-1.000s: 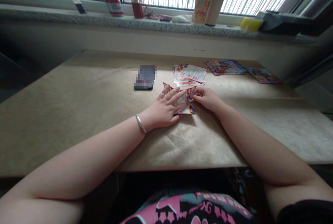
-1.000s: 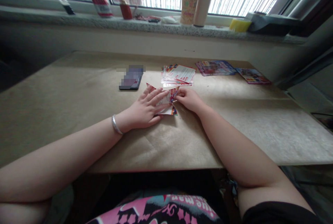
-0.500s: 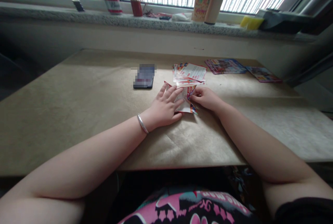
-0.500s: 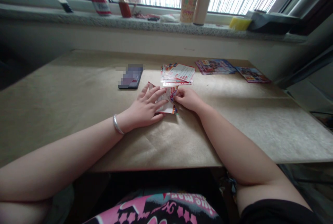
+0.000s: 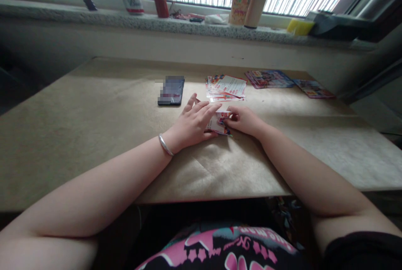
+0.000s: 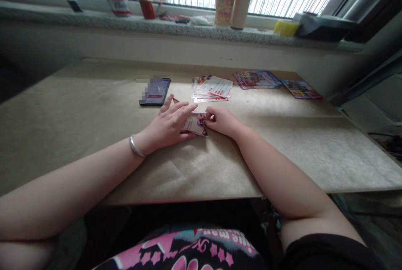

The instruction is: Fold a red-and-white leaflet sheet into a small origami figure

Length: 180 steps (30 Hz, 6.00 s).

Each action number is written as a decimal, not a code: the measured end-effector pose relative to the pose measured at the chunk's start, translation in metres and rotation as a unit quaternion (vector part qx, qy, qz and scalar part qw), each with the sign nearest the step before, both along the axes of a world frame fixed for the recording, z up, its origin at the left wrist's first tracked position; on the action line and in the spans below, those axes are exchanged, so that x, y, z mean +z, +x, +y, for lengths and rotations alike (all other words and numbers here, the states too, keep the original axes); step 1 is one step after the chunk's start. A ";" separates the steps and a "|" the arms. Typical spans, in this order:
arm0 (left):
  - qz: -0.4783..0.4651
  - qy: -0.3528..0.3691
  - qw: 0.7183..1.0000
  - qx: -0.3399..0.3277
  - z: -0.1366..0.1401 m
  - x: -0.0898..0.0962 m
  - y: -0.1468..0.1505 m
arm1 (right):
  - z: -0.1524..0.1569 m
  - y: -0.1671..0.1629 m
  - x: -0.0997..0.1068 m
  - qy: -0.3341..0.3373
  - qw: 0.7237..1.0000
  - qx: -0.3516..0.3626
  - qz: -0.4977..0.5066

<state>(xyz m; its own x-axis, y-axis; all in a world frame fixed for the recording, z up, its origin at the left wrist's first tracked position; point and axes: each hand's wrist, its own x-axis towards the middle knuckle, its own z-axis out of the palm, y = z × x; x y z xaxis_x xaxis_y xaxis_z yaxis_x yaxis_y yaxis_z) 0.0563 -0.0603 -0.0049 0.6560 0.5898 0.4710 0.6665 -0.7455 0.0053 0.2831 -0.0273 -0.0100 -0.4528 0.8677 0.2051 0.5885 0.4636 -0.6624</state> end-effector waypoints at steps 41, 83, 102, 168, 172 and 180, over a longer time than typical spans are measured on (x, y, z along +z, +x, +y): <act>-0.170 -0.019 0.985 0.011 0.008 0.002 -0.007 | -0.012 -0.017 0.001 0.012 0.981 -0.020 0.195; -0.356 -0.011 0.930 -0.090 0.006 0.003 -0.002 | -0.028 -0.025 0.016 0.346 0.926 -0.034 0.150; -0.403 -0.025 0.909 -0.098 0.007 0.003 -0.003 | -0.030 -0.026 0.019 0.372 0.915 -0.024 0.156; -0.302 0.027 0.953 -0.018 0.008 0.005 -0.005 | -0.029 -0.025 0.018 0.339 0.933 -0.006 0.123; -0.311 0.006 0.950 -0.016 0.008 0.005 -0.005 | -0.029 -0.026 0.018 0.349 0.926 0.001 0.141; -0.352 -0.020 0.933 -0.071 0.009 0.003 -0.005 | -0.030 -0.027 0.019 0.344 0.928 0.009 0.142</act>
<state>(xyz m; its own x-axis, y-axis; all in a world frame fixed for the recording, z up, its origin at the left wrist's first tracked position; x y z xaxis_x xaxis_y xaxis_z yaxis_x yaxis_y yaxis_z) 0.0513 -0.0514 -0.0020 0.2659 0.5475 0.7934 0.3820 -0.8155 0.4347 0.2565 -0.0576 0.0086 -0.3079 0.4794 0.8218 0.4234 0.8426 -0.3329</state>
